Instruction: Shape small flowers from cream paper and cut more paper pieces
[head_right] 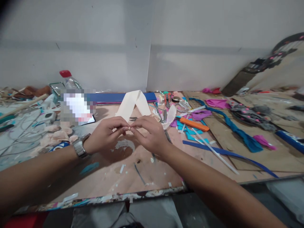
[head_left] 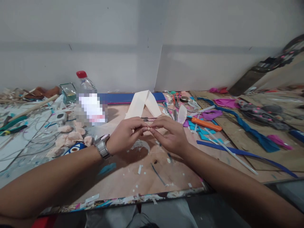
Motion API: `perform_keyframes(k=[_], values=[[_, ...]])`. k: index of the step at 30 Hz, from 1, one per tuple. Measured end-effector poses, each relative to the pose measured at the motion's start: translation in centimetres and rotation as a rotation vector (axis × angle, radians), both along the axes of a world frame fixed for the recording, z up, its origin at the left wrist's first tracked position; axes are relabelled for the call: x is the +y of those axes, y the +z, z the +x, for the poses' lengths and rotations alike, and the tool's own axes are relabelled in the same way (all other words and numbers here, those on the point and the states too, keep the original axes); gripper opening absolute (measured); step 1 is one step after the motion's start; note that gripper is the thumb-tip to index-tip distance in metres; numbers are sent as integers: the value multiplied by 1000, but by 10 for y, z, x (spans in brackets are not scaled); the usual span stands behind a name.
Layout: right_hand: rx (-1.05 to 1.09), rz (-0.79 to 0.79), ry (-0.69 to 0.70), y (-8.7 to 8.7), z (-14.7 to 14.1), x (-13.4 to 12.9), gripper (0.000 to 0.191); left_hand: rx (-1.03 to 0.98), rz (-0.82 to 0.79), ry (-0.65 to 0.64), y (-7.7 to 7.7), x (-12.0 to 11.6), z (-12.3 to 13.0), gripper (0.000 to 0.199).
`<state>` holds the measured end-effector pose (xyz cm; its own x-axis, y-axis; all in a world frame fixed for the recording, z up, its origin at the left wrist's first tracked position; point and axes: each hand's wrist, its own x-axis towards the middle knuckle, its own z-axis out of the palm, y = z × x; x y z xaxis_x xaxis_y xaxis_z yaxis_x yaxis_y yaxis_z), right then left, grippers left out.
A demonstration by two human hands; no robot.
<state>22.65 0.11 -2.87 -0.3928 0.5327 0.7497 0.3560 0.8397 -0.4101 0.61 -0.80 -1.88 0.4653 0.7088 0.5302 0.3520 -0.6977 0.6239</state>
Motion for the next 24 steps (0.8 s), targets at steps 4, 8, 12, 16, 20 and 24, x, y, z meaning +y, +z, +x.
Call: perform_keyframes(k=[4,8,12,16,20,24], values=[[8,28,10,-1,2,-1,11,-17,-3,-3,1,-2,1,19],[20,72,-1,0,1,-2,4,-10,-8,-9,2,-2,1,19],[27,72,-5,3,-1,-3,1,13,6,-4,2,-1,1,20],[19,41,-29,4,-3,-5,4,9,12,20,2,1,0,21],[10,1,-20,3,-4,-7,7,-31,42,56,5,-1,0,21],[4,-16,-18,2,-4,-7,7,-53,105,48,6,-5,1,18]])
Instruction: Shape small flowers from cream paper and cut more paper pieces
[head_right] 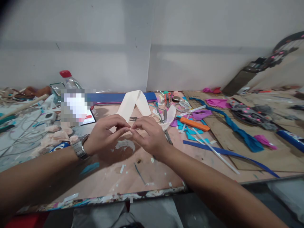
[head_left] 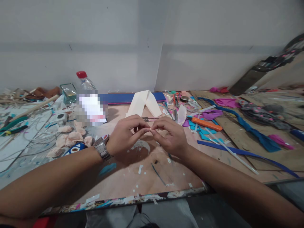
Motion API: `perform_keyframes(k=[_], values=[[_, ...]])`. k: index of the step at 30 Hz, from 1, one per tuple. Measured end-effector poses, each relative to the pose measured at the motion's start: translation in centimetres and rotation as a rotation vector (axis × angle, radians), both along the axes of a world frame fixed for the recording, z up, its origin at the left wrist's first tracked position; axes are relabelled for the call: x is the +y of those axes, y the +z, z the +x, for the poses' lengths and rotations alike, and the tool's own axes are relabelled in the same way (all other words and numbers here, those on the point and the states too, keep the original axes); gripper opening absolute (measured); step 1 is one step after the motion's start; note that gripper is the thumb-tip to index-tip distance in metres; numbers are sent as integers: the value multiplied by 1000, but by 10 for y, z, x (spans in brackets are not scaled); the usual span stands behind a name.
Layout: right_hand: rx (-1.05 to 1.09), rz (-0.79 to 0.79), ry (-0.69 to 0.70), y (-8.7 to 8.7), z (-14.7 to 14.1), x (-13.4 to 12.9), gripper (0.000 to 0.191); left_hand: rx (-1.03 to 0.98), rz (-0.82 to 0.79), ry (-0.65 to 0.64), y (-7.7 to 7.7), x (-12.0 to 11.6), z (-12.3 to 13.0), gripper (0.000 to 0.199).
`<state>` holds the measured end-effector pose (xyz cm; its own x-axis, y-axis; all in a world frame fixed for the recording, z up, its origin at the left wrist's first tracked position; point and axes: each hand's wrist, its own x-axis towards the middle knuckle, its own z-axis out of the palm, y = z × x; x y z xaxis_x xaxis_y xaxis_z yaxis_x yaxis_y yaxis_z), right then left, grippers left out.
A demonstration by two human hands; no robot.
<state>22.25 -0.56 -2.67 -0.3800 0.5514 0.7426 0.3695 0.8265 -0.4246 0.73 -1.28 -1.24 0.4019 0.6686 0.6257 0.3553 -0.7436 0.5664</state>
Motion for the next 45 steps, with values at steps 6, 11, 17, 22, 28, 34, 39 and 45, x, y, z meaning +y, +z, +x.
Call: perform_keyframes(k=[6,11,17,22,28,34,39,45], values=[[68,-27,-16,-1,1,1,6,-36,17,-10,-3,-1,0,15],[91,13,10,1,0,1,10,-61,-21,-18,-3,1,0,13],[127,-61,-2,2,2,0,13,-81,-117,-49,0,2,-1,9],[125,-108,-13,3,4,0,17,-64,-158,-73,1,3,-2,11],[93,-67,52,3,1,1,19,-51,-169,-105,-2,3,-1,13],[86,-58,55,3,1,0,17,-9,-144,-116,1,2,0,15],[66,-44,14,6,1,-2,11,-36,-172,-102,1,3,-1,16],[102,-20,-7,4,2,0,14,-54,-178,-127,1,3,-1,15]])
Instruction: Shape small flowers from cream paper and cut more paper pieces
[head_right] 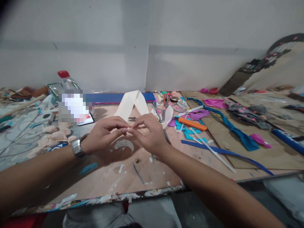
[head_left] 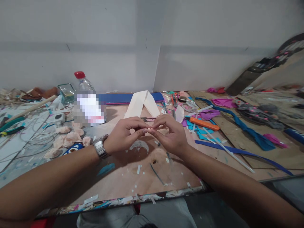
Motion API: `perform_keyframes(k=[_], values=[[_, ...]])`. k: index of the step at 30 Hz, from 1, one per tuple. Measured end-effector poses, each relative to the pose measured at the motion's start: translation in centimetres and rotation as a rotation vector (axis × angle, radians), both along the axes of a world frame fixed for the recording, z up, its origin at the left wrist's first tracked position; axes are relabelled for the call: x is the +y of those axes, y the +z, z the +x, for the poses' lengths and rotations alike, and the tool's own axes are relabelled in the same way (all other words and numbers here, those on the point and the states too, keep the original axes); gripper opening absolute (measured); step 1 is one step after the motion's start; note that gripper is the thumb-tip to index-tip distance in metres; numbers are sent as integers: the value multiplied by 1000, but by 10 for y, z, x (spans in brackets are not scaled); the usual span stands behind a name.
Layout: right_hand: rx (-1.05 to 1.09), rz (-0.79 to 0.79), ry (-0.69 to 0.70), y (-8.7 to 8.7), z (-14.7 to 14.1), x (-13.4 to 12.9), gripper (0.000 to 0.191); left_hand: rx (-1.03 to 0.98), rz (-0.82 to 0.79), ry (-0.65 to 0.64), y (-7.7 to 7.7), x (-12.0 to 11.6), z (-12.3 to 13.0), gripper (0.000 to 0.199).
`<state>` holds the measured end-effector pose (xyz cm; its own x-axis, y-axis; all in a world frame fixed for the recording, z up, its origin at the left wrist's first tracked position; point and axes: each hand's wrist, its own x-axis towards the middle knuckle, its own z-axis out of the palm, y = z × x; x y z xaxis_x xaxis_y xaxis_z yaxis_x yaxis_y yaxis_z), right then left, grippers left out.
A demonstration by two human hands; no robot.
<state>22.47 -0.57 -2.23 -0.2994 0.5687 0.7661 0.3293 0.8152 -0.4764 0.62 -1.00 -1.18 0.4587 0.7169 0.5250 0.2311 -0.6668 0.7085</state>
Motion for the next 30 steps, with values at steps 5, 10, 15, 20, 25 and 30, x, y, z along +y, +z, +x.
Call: perform_keyframes(k=[5,10,15,20,25,30], values=[[7,8,2,-1,1,0,15,-15,-28,-18,2,0,0,15],[-5,16,-14,0,0,0,16,1,-54,-15,3,-1,0,16],[-37,-5,-33,-1,-1,-1,18,-2,-78,12,2,-2,0,19],[-57,22,-47,0,0,0,13,-27,-134,51,3,-2,1,23],[-49,66,-35,1,1,2,4,-23,-91,67,3,-2,0,23],[-56,71,-28,1,0,0,7,-2,-29,44,-1,-2,1,21]])
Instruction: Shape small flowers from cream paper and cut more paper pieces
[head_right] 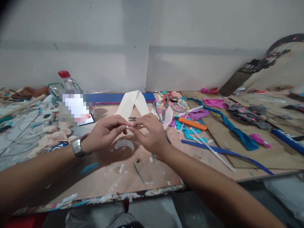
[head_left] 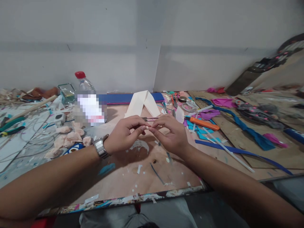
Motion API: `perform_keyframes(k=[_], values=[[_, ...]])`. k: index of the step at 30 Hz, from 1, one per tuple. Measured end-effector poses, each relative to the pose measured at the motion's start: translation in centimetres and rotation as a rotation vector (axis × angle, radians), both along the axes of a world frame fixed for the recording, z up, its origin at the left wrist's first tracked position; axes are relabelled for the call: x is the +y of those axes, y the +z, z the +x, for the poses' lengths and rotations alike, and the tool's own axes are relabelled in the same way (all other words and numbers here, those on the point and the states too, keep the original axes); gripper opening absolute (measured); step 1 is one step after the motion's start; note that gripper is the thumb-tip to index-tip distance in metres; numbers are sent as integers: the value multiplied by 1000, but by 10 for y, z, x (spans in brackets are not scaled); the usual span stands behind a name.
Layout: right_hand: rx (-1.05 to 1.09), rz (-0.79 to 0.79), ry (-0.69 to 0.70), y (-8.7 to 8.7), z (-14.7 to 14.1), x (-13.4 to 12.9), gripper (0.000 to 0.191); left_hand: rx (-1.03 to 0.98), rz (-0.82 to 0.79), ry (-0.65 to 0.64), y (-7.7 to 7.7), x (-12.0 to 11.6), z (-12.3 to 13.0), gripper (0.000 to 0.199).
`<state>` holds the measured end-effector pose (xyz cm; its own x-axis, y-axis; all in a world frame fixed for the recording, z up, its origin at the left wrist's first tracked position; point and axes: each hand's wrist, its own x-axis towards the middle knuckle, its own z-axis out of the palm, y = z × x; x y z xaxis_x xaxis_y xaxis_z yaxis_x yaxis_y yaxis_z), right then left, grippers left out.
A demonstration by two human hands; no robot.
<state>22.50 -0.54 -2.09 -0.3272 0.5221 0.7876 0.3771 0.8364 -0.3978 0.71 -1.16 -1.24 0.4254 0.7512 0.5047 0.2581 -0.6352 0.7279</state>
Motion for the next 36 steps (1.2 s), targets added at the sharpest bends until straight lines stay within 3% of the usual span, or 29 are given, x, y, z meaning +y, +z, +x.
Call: perform_keyframes(k=[13,26,36], values=[[15,17,-2,-2,-1,2,7,20,20,21,-2,1,0,20],[35,-29,-5,-3,-1,3,6,-15,-99,112,3,-2,2,19],[0,-81,-11,-7,-1,2,7,39,-49,57,-1,0,1,20]])
